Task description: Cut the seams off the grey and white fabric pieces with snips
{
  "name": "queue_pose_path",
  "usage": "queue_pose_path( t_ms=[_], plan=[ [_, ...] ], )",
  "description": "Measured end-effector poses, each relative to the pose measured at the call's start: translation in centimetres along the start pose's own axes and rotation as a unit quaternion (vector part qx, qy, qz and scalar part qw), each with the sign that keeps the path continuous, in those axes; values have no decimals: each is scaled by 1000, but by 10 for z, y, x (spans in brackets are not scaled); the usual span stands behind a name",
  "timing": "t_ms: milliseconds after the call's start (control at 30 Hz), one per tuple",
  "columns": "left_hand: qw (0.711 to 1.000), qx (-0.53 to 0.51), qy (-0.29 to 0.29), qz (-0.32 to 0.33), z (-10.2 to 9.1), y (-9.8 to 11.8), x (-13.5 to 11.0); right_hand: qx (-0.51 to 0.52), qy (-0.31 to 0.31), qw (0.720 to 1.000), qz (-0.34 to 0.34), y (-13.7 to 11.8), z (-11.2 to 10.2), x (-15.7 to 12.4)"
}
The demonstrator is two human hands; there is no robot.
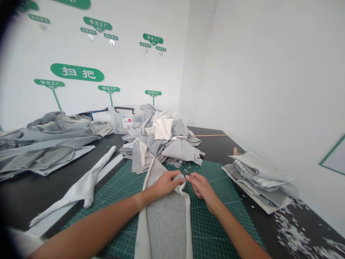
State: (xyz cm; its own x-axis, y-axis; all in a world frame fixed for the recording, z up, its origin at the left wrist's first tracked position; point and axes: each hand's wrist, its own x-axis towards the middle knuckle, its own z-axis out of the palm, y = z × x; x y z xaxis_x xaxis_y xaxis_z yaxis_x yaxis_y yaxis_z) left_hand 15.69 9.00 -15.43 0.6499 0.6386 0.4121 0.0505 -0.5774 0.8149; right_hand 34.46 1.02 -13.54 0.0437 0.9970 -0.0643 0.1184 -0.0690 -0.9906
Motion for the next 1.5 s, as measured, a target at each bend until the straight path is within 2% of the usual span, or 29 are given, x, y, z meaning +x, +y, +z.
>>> queue_pose_path(
  t_ms=[100, 167, 233, 333, 633, 900, 1033, 1167, 1500],
  plan=[
    [1000, 27, -1, 3, 1, 3, -2, -99, 42, 994, -22, 5, 1, 4],
    [999, 42, -2, 7, 1, 5, -4, -158, 61, 983, -68, 10, 1, 7],
    [998, 58, -4, 8, 1, 6, -4, -195, 66, 972, -110, 13, 0, 8],
    [997, 70, -12, -2, 0, 4, -5, -216, 62, 966, -126, 15, -2, 9],
    [997, -30, -60, -40, -2, -4, 0, -174, 68, 975, -123, 11, 0, 7],
    [998, -49, -45, -25, -3, -5, 1, -119, 59, 990, -47, 10, 1, 6],
    [997, -69, -27, -11, -4, -4, 3, -88, 45, 995, -34, 11, 2, 5],
    [998, -65, -25, -1, -5, -4, 4, -83, 21, 995, -40, 9, 5, 2],
    [999, -44, -24, -15, -4, -7, 5, -148, 44, 985, -80, 8, 11, -3]
  ],
)
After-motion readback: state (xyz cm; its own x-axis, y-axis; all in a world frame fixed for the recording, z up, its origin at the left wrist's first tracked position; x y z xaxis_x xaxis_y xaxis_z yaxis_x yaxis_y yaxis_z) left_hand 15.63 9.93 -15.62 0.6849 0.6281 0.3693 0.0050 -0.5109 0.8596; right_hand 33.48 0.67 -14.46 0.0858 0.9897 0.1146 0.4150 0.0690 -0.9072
